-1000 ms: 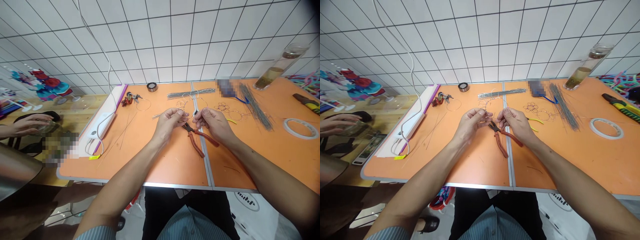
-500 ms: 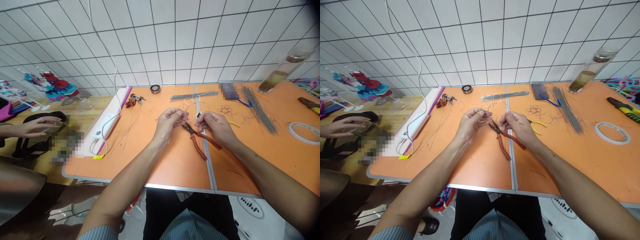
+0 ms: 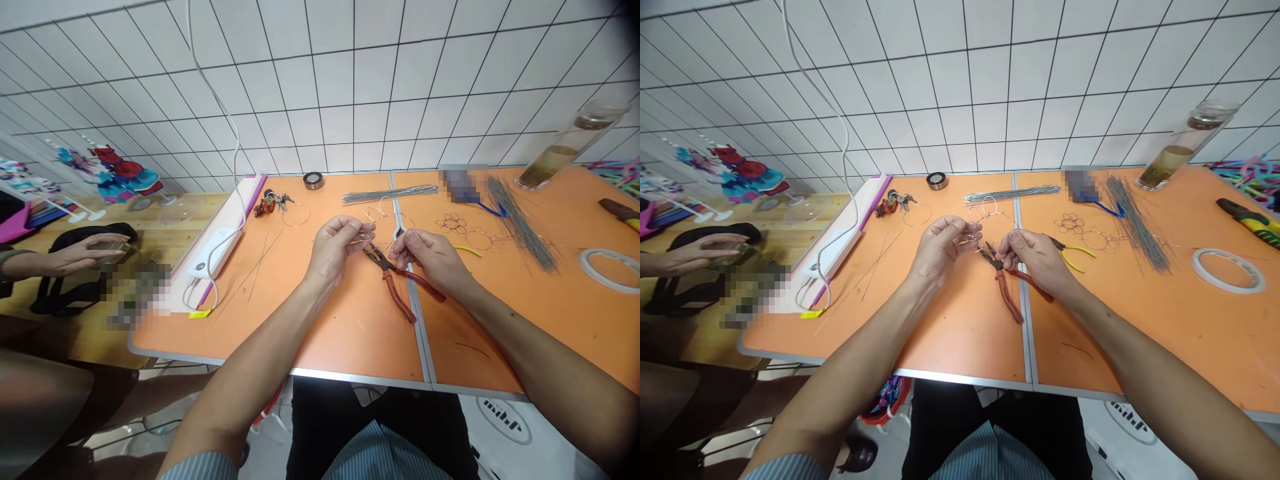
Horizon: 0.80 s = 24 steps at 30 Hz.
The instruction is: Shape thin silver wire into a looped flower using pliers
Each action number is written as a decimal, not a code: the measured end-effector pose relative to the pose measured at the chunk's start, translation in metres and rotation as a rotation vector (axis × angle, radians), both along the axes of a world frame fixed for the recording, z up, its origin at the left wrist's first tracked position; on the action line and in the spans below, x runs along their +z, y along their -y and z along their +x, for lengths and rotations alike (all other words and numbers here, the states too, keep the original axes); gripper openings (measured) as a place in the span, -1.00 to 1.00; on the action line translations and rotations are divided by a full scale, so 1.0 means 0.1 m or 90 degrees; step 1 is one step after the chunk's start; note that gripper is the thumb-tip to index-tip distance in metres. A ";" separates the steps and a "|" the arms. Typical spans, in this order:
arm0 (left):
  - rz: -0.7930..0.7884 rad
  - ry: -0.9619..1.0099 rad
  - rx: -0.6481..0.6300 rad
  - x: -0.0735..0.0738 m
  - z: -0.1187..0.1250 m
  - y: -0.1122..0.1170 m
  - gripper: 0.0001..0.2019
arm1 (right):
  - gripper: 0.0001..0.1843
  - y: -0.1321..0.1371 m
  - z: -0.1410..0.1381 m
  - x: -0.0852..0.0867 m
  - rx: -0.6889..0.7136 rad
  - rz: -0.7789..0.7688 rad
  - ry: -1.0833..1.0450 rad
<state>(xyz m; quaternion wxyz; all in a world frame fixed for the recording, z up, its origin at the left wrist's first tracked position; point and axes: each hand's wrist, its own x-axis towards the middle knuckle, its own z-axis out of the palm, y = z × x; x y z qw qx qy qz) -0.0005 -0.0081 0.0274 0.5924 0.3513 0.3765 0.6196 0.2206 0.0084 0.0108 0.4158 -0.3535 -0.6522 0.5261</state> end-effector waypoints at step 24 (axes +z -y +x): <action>-0.018 0.021 -0.045 -0.01 -0.05 -0.05 -0.66 | -0.34 0.01 -0.02 0.00 0.041 -0.021 0.060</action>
